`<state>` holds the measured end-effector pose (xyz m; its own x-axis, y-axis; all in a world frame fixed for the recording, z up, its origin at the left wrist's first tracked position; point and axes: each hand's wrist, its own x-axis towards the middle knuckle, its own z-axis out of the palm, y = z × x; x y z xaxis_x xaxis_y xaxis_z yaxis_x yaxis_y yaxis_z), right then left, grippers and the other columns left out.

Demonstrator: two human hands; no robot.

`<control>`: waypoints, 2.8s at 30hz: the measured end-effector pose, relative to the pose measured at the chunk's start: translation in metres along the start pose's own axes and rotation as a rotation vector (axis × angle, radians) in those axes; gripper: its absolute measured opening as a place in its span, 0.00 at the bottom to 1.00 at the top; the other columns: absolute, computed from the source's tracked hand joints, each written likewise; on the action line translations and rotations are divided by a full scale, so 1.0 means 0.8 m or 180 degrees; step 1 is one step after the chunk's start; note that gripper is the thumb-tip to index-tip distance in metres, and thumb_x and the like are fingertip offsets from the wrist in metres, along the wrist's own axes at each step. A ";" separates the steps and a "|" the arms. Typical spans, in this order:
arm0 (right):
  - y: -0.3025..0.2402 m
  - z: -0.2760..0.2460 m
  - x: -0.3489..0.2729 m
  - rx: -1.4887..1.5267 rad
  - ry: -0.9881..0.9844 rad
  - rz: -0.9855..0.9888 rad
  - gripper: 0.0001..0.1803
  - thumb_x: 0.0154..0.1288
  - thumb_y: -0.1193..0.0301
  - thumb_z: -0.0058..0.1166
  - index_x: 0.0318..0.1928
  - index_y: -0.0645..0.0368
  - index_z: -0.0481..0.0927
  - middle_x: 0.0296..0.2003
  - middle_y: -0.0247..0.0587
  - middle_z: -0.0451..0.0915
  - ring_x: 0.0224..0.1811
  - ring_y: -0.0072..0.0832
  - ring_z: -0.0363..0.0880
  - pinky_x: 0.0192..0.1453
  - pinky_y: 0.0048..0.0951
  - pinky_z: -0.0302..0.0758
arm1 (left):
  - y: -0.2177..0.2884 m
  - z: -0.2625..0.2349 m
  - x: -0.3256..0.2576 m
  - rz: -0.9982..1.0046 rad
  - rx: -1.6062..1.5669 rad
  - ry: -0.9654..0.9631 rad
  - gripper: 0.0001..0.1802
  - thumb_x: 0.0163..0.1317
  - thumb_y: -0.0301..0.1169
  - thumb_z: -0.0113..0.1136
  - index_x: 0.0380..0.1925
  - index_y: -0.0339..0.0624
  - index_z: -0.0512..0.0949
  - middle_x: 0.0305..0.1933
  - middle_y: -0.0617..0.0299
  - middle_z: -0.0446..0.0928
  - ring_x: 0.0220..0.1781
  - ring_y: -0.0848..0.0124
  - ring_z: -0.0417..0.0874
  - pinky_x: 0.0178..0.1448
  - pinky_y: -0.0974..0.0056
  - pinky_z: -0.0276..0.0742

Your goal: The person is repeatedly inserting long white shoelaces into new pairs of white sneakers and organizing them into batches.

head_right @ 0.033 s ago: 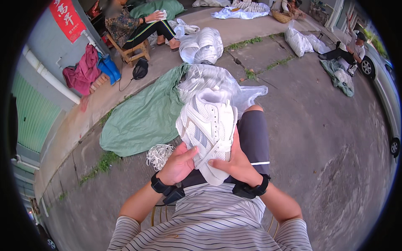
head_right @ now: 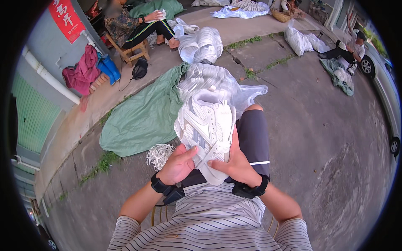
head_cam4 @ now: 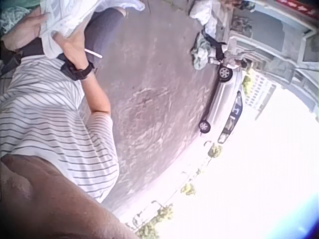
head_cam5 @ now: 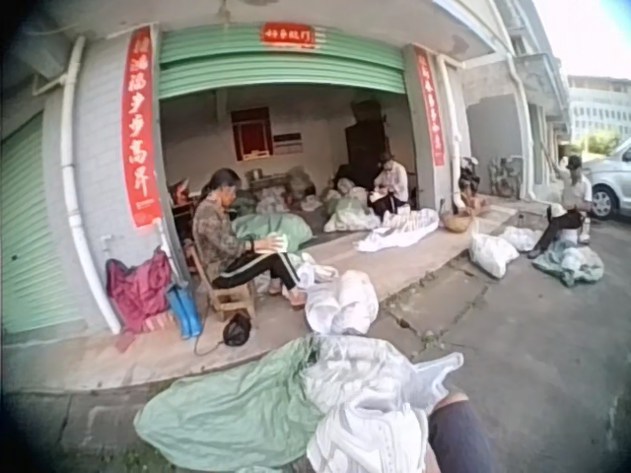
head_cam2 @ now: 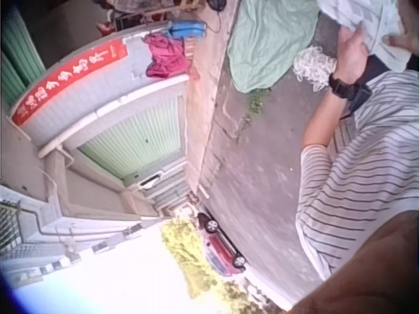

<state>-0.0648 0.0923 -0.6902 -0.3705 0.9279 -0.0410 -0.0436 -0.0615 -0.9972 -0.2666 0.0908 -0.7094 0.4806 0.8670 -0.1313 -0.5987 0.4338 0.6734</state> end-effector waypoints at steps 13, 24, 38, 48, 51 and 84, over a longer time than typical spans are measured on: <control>0.015 -0.011 -0.007 0.0384 -0.0660 0.0746 0.60 0.57 0.74 0.68 0.76 0.57 0.34 0.72 0.43 0.53 0.75 0.30 0.50 0.77 0.35 0.51 | -0.023 -0.008 -0.018 -0.0129 0.0273 0.0510 0.20 0.73 0.31 0.54 0.62 0.38 0.71 0.58 0.62 0.77 0.57 0.73 0.79 0.60 0.64 0.76; 0.017 0.024 -0.036 0.2008 -0.0611 0.1356 0.48 0.57 0.79 0.58 0.75 0.59 0.47 0.67 0.46 0.66 0.68 0.35 0.68 0.73 0.38 0.64 | -0.005 -0.022 -0.080 -0.0248 0.1038 -0.0547 0.29 0.69 0.31 0.60 0.66 0.36 0.64 0.64 0.60 0.72 0.65 0.72 0.72 0.67 0.64 0.70; 0.035 0.117 -0.045 0.1285 -0.0217 0.0900 0.47 0.52 0.72 0.61 0.71 0.65 0.54 0.62 0.50 0.70 0.63 0.40 0.72 0.68 0.39 0.68 | 0.021 -0.088 -0.181 0.1461 0.3161 0.0307 0.19 0.52 0.17 0.59 0.46 0.39 0.81 0.49 0.57 0.77 0.44 0.68 0.80 0.46 0.64 0.76; 0.039 0.126 -0.027 0.1077 0.0133 0.0575 0.45 0.53 0.66 0.60 0.70 0.65 0.55 0.56 0.57 0.73 0.55 0.47 0.78 0.61 0.42 0.75 | 0.035 -0.192 -0.240 0.0271 0.2656 0.0968 0.17 0.64 0.18 0.52 0.52 0.38 0.79 0.38 0.65 0.81 0.36 0.83 0.77 0.41 0.74 0.73; 0.023 0.130 -0.020 0.1124 0.0222 0.0434 0.43 0.55 0.63 0.60 0.68 0.66 0.57 0.54 0.60 0.75 0.54 0.51 0.79 0.53 0.44 0.80 | 0.037 -0.235 -0.258 0.0482 0.2745 0.1288 0.18 0.63 0.16 0.52 0.52 0.37 0.79 0.38 0.66 0.80 0.35 0.82 0.77 0.41 0.75 0.74; 0.003 0.073 -0.023 0.1047 0.0179 0.0180 0.41 0.61 0.59 0.58 0.69 0.65 0.58 0.62 0.60 0.70 0.54 0.47 0.79 0.44 0.39 0.83 | -0.129 -0.455 -0.421 -0.1341 0.3003 0.3226 0.11 0.60 0.34 0.62 0.36 0.37 0.84 0.27 0.62 0.83 0.27 0.74 0.81 0.35 0.66 0.76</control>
<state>-0.1122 0.0533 -0.6882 -0.3296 0.9379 -0.1083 -0.3248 -0.2203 -0.9198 -0.6001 -0.1565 -0.9997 -0.3803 0.6892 -0.6167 0.2999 0.7227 0.6227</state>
